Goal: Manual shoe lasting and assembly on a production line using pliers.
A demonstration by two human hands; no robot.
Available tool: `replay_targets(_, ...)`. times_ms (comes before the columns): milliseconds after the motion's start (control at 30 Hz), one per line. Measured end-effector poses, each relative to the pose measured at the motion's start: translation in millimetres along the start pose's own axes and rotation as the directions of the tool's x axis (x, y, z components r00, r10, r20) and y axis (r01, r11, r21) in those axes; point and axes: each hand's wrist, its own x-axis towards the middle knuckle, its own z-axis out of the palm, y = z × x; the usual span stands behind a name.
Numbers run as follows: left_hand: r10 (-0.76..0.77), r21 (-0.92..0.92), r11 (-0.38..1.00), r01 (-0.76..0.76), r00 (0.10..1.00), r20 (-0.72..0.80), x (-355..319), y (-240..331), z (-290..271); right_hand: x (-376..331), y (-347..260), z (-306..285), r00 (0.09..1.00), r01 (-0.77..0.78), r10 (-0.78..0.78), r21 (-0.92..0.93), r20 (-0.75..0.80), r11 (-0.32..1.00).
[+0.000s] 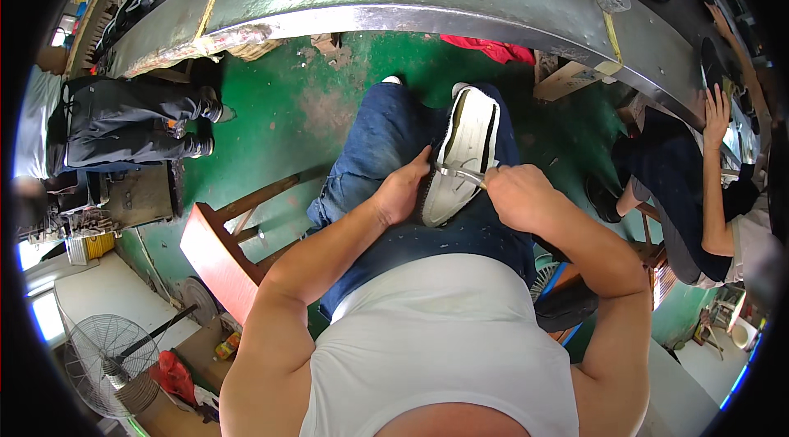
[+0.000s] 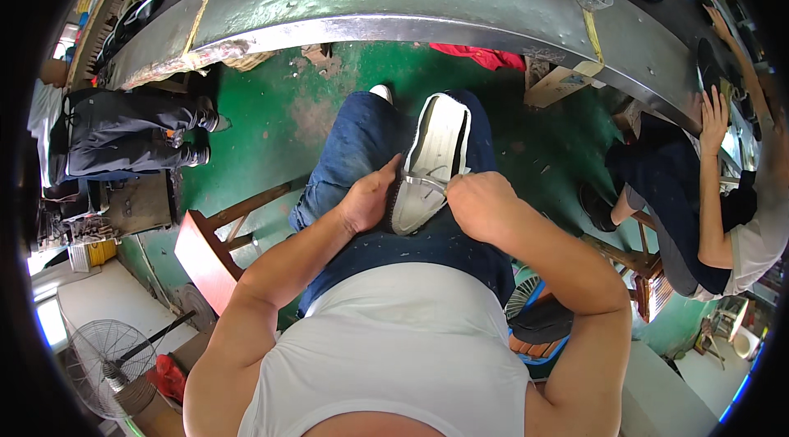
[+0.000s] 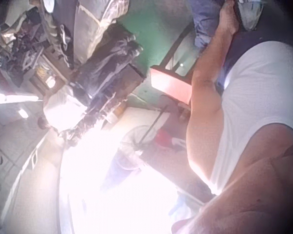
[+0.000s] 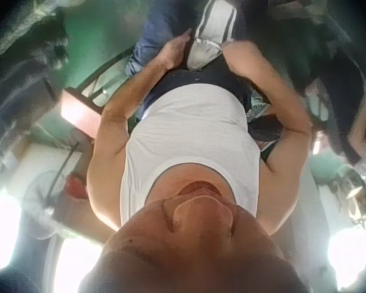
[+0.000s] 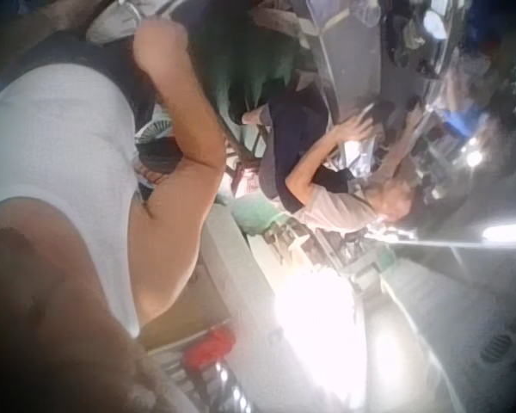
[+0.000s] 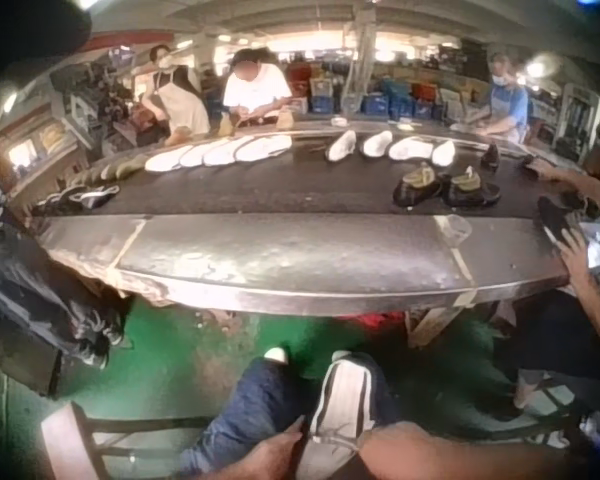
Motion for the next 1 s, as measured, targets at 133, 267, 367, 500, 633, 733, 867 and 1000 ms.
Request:
replay_targets(133,0.065,0.067,0.997,-0.043,0.925,-0.375,12.4,-16.2,19.4,7.0,4.2,27.7,0.998,0.05,-0.037,0.236,-0.058,0.97)
replay_targets(267,0.35,0.524,0.851,-0.027,0.774,-0.528,36.4,-35.8,-7.1,11.0,-10.4,81.6,0.948,0.079,0.061,0.416,-0.311,0.906)
replay_targets(367,0.482,0.763,0.644,0.051,0.747,-0.457,33.4,-24.8,-0.9,2.6,9.2,59.6,0.973,0.08,0.029,0.451,-0.229,0.889)
replay_targets(500,0.615,0.868,0.492,-0.067,0.733,-0.291,31.8,-30.2,-0.7,8.1,25.4,57.2,0.829,0.076,0.067,0.23,-0.556,0.97)
replay_targets(633,0.669,0.946,0.285,-0.157,0.739,-0.079,34.0,-29.0,-5.8,24.4,27.6,36.4,0.92,-0.129,0.203,0.232,-0.334,0.964)
replay_targets(733,0.638,0.964,0.143,-0.227,0.765,0.085,33.5,-21.8,-3.2,37.0,41.9,90.2,0.839,-0.051,0.277,0.439,-0.468,0.897)
replay_targets(867,0.448,0.993,0.01,-0.117,0.888,0.1,30.4,0.1,11.5,29.6,53.5,82.4,0.864,-0.084,0.309,0.492,-0.397,0.867)
replay_targets(1000,0.217,0.997,-0.055,0.052,0.975,-0.039,29.3,24.8,30.4,21.1,78.7,32.6,0.974,-0.172,0.226,0.754,0.032,0.633)
